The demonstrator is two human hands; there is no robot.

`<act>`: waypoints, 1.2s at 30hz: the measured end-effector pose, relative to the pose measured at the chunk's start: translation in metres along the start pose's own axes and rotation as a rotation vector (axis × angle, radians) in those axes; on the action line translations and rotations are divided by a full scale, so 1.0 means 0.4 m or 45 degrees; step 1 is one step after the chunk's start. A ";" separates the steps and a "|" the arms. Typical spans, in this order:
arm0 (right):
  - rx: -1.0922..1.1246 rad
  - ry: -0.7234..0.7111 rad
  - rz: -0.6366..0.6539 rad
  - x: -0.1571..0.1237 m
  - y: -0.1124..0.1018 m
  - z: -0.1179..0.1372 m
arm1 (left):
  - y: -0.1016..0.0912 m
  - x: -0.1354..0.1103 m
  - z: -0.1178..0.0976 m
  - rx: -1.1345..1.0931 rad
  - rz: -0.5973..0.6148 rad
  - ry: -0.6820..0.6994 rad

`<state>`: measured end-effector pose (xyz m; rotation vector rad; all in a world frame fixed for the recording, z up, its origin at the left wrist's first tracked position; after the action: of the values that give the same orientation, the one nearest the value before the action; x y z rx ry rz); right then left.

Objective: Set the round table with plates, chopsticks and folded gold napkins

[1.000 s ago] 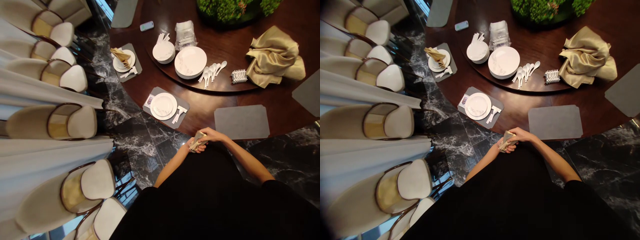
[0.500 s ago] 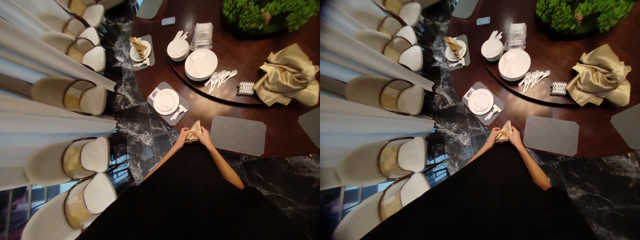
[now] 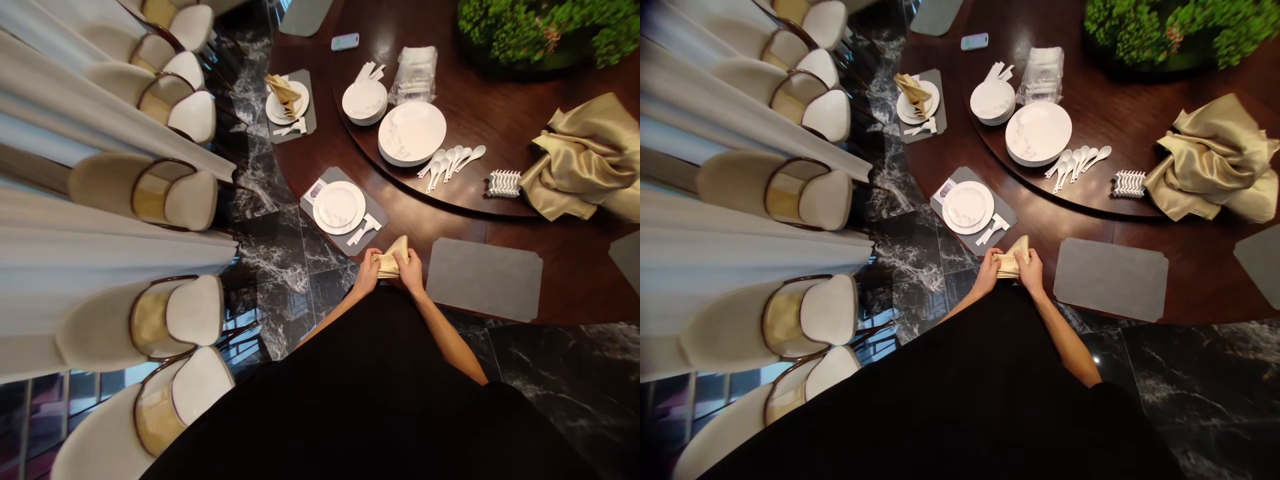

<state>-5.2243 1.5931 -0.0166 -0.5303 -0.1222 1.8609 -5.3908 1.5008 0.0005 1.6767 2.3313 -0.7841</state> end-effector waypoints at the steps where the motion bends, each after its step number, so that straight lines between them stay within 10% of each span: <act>1: -0.001 0.000 -0.019 0.003 0.009 0.004 | -0.015 0.003 -0.007 0.027 -0.021 0.030; 11: 0.208 0.138 -0.035 0.071 0.127 -0.001 | -0.133 0.101 -0.050 0.134 -0.054 0.266; 22: 0.522 0.454 -0.222 0.020 0.086 -0.171 | -0.502 0.501 -0.017 1.336 0.079 0.341; 36: 0.477 0.524 -0.134 0.005 0.096 -0.210 | -0.484 0.670 0.096 1.596 0.222 0.354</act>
<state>-5.2231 1.5669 -0.1053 -0.6163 0.4559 1.5863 -5.6708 1.6599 -0.0841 2.4225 1.7746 -2.3922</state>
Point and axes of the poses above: each hand's wrist, its own x-axis towards the middle knuckle, its own y-axis out of the palm, z = x × y, the point moved 7 cm from there along x, towards the middle knuckle, and after that the axes turned 4 degrees about -y, right-handed, at the moved point
